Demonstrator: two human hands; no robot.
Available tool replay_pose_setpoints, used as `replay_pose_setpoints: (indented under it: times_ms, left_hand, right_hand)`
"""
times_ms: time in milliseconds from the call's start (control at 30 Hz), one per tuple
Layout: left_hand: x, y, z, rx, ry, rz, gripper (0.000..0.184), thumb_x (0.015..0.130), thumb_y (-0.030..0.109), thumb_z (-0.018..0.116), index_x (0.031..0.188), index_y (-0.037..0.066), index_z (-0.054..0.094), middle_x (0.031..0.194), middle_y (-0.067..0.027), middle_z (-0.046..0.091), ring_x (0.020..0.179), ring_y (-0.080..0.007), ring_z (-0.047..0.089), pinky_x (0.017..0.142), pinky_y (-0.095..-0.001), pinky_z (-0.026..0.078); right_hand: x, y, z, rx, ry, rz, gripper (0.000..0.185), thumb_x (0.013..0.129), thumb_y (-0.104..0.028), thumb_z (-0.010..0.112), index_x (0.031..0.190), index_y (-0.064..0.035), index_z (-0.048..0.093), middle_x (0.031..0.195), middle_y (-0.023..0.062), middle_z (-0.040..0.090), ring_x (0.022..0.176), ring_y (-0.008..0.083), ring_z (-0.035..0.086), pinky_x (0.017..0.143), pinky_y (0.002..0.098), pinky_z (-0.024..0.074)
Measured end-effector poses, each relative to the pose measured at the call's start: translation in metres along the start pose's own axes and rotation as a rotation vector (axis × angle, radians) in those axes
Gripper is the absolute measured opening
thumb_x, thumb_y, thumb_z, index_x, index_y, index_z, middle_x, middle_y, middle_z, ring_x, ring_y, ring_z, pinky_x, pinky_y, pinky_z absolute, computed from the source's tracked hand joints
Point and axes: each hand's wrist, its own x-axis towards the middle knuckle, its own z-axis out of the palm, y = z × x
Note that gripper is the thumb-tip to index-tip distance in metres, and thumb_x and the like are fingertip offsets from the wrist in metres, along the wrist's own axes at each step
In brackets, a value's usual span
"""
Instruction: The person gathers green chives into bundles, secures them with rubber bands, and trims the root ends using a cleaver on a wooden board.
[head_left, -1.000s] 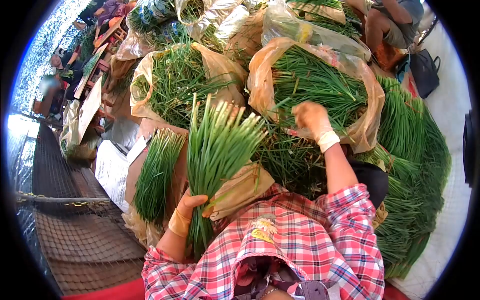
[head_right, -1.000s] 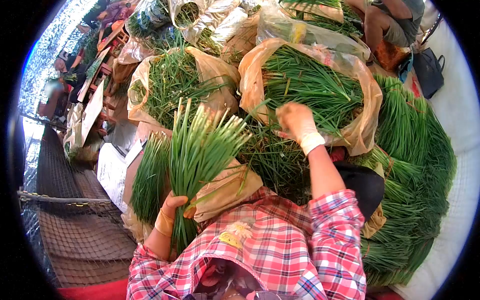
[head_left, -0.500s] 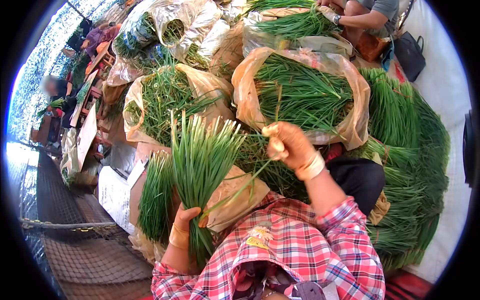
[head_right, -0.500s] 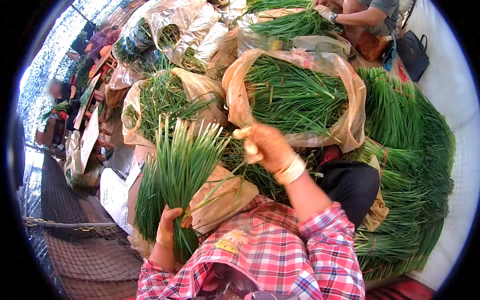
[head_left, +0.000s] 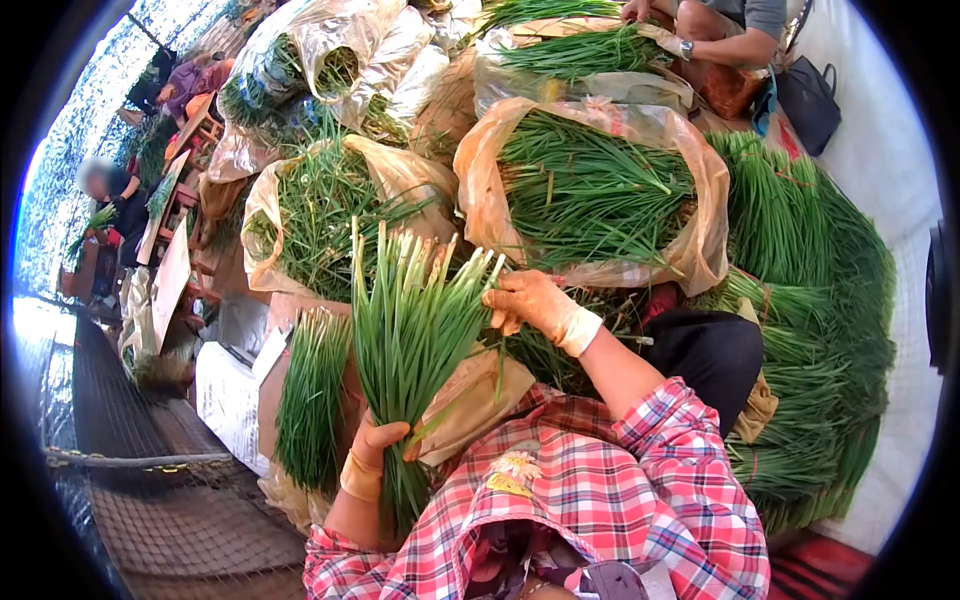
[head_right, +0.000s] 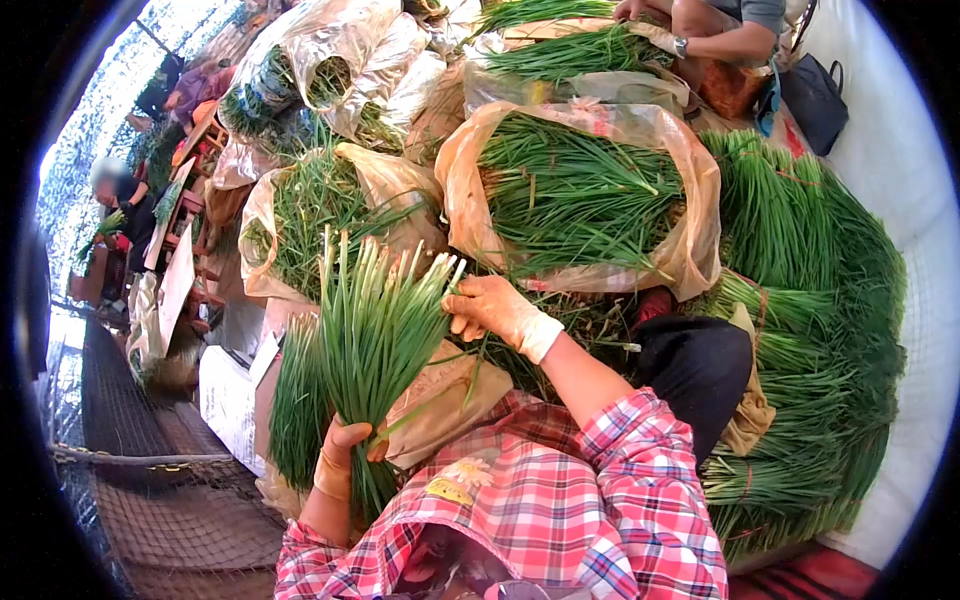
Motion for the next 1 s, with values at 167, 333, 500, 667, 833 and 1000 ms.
replay_pose_setpoints:
  times_ms: [167,333,500,667,833,1000]
  left_hand:
    - [-0.010,0.000,-0.019,0.076,0.029,-0.032,0.041,0.064,0.011,0.069,0.101,-0.002,0.056,0.070,-0.0119,0.061,0.046,-0.0200,0.054,0.041,-0.0290,0.043]
    - [-0.016,0.011,-0.028,0.127,-0.063,-0.110,0.038,0.065,0.010,0.067,0.099,-0.003,0.056,0.070,-0.0124,0.060,0.045,-0.0207,0.054,0.040,-0.0291,0.043]
    - [-0.010,0.015,-0.012,0.181,-0.016,-0.173,0.039,0.063,0.007,0.068,0.100,-0.001,0.057,0.075,-0.0101,0.062,0.047,-0.0178,0.054,0.040,-0.0261,0.042]
    - [-0.007,0.017,0.001,0.292,0.040,-0.152,0.042,0.062,0.006,0.065,0.103,-0.003,0.057,0.074,-0.0113,0.062,0.046,-0.0190,0.054,0.039,-0.0270,0.041]
    - [-0.010,0.020,-0.001,0.316,0.041,-0.170,0.044,0.061,0.005,0.063,0.103,-0.005,0.056,0.073,-0.0122,0.061,0.045,-0.0204,0.054,0.038,-0.0291,0.041]
    - [-0.015,0.023,-0.016,0.212,0.042,-0.074,0.039,0.063,0.005,0.067,0.099,-0.003,0.057,0.073,-0.0126,0.062,0.044,-0.0201,0.053,0.038,-0.0274,0.041]
  right_hand:
    - [0.005,0.021,-0.075,-0.249,0.299,0.031,0.023,0.086,-0.024,0.061,0.092,-0.0027,0.065,0.077,0.0108,0.063,0.065,0.0171,0.062,0.060,0.0264,0.0514]
    - [-0.013,0.005,-0.073,-1.227,0.136,-0.123,0.046,0.079,-0.044,0.061,0.118,-0.0194,0.058,0.106,0.0149,0.063,0.099,0.0312,0.058,0.087,0.0383,0.0445]
    - [0.017,-0.015,-0.009,-0.995,-0.136,-0.484,0.044,0.077,-0.047,0.064,0.104,-0.0126,0.066,0.095,0.0138,0.064,0.090,0.0317,0.059,0.082,0.0387,0.0458]
    - [0.057,0.062,-0.020,-0.698,-0.198,-0.286,0.029,0.080,-0.035,0.064,0.100,-0.0147,0.067,0.087,0.0150,0.065,0.082,0.0316,0.061,0.077,0.0387,0.0479]
    - [0.023,0.007,-0.049,-1.303,0.328,-0.193,0.011,0.082,-0.020,0.060,0.086,-0.0111,0.066,0.076,0.0098,0.064,0.067,0.0254,0.062,0.062,0.0346,0.0512]
    - [-0.001,0.062,-0.099,-1.953,-0.384,0.435,0.053,0.080,-0.029,0.062,0.129,-0.0144,0.050,0.108,0.0139,0.063,0.098,0.0283,0.062,0.079,0.0359,0.0502]
